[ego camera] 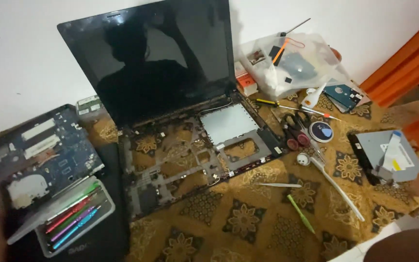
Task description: Disassembling a laptop to access and clean the motherboard and internal components.
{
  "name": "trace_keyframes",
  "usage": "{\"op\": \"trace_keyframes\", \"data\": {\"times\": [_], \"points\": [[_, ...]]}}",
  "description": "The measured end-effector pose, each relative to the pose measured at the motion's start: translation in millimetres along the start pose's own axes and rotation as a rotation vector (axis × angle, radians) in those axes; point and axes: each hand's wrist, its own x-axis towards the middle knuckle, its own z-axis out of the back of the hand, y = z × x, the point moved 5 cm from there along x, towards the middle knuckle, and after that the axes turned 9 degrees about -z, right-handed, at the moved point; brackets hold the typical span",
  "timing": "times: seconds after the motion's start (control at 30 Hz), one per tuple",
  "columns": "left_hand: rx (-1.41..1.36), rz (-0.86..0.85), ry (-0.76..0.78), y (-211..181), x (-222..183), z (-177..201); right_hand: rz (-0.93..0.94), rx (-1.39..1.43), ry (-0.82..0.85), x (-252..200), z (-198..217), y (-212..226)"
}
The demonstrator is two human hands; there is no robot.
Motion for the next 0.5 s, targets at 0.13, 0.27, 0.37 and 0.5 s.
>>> {"op": "trace_keyframes", "data": {"times": [0.13,0.27,0.37,0.5], "points": [[0.007,-0.039,0.060,-8.6,-0.9,-4.1,-0.031,-0.039,0.012,15.8,-35.0,21.4],[0.050,-0.171,0.071,-80.1,1.2,6.3,-0.054,-0.080,0.025,-90.8,-183.5,183.2],[0.131,-0.237,0.110,-154.4,-3.4,11.7,0.532,0.237,-0.533,-290.4,-259.8,277.3],[-0.007,-0.139,0.094,-192.4,-13.1,13.3,1.016,0.549,-0.913,-314.8,-327.3,327.8]]}}
